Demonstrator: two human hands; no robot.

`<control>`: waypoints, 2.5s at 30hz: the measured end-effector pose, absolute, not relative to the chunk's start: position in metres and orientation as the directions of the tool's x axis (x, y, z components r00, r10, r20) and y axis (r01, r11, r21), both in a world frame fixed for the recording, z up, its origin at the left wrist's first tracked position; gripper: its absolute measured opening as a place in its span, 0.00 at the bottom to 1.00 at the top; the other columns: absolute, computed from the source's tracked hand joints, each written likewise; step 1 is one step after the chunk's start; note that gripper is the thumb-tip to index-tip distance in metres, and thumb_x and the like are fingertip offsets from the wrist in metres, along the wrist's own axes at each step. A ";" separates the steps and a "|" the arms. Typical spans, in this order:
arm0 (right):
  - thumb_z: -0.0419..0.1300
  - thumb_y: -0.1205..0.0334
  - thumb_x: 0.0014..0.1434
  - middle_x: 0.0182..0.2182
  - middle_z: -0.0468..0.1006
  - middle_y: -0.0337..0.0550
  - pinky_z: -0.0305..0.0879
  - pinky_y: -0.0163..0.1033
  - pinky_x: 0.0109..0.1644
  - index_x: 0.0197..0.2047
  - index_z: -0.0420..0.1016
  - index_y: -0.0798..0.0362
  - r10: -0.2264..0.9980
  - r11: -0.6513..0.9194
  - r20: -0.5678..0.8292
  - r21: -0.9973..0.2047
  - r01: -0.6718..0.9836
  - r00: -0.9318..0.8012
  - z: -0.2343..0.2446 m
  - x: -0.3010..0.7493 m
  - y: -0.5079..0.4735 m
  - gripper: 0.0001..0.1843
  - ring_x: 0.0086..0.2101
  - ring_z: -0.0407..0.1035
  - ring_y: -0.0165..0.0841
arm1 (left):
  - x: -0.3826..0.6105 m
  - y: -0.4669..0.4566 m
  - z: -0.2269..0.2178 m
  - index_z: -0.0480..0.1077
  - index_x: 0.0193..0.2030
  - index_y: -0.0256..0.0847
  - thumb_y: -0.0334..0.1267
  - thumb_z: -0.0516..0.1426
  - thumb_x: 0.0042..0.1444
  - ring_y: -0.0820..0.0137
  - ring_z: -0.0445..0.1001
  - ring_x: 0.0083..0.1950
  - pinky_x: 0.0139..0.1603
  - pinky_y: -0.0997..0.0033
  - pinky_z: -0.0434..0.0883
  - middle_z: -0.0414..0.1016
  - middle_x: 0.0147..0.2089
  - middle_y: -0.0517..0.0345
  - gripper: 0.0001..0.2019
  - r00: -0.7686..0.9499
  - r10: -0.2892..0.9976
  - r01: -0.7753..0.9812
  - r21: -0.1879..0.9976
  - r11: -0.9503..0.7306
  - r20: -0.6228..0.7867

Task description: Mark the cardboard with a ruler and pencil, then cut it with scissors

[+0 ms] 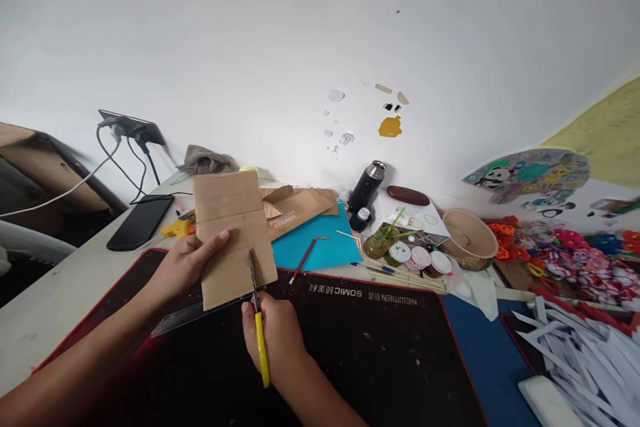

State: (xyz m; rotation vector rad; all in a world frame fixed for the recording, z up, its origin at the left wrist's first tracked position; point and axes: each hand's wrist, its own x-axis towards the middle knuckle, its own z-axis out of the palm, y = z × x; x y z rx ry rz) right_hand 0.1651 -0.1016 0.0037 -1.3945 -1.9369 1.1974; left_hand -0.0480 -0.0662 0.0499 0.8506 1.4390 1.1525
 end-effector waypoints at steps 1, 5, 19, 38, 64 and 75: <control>0.61 0.55 0.72 0.22 0.73 0.37 0.57 0.33 0.27 0.30 0.69 0.49 0.921 0.095 -0.120 -0.854 0.511 -0.371 0.001 0.166 -0.102 0.17 0.22 0.69 0.31 | -0.048 -0.067 0.050 0.82 0.39 0.37 0.70 0.70 0.50 0.50 0.87 0.37 0.32 0.63 0.83 0.88 0.37 0.42 0.32 -0.189 0.940 -0.070 0.959 0.274 -0.283; 0.62 0.48 0.71 0.20 0.71 0.35 0.60 0.33 0.26 0.34 0.74 0.48 0.913 0.054 -0.159 -0.866 0.498 -0.375 -0.001 0.169 -0.102 0.16 0.20 0.69 0.31 | -0.045 -0.067 0.051 0.82 0.46 0.37 0.70 0.71 0.48 0.47 0.88 0.42 0.39 0.58 0.85 0.89 0.44 0.40 0.35 -0.157 0.952 -0.118 0.962 0.246 -0.263; 0.68 0.55 0.69 0.25 0.84 0.40 0.69 0.33 0.35 0.37 0.82 0.51 0.903 0.034 -0.179 -0.877 0.480 -0.390 0.024 0.181 -0.100 0.10 0.28 0.81 0.35 | -0.036 -0.069 0.050 0.83 0.48 0.38 0.71 0.70 0.48 0.45 0.88 0.46 0.41 0.56 0.86 0.90 0.46 0.41 0.36 -0.180 0.955 -0.089 0.971 0.222 -0.235; 0.62 0.49 0.73 0.19 0.73 0.35 0.62 0.35 0.27 0.36 0.77 0.48 0.891 0.005 -0.219 -0.870 0.492 -0.397 0.017 0.183 -0.103 0.15 0.18 0.69 0.32 | -0.038 -0.073 0.040 0.83 0.40 0.37 0.70 0.69 0.52 0.53 0.86 0.34 0.31 0.62 0.82 0.87 0.35 0.45 0.32 -0.137 0.952 -0.073 0.961 0.266 -0.274; 0.63 0.54 0.72 0.18 0.72 0.33 0.63 0.33 0.29 0.35 0.77 0.49 0.896 -0.015 -0.227 -0.874 0.485 -0.383 0.006 0.176 -0.103 0.13 0.19 0.71 0.31 | -0.040 -0.068 0.046 0.82 0.48 0.37 0.69 0.73 0.47 0.48 0.88 0.43 0.39 0.59 0.85 0.90 0.44 0.42 0.36 -0.152 0.947 -0.140 0.955 0.261 -0.281; 0.67 0.55 0.70 0.22 0.80 0.37 0.67 0.31 0.30 0.36 0.78 0.51 0.879 -0.045 -0.239 -0.903 0.427 -0.413 0.019 0.186 -0.104 0.12 0.23 0.77 0.32 | -0.035 -0.075 0.039 0.81 0.38 0.36 0.71 0.70 0.47 0.54 0.84 0.33 0.28 0.66 0.77 0.87 0.37 0.43 0.34 -0.145 0.935 -0.075 0.946 0.315 -0.323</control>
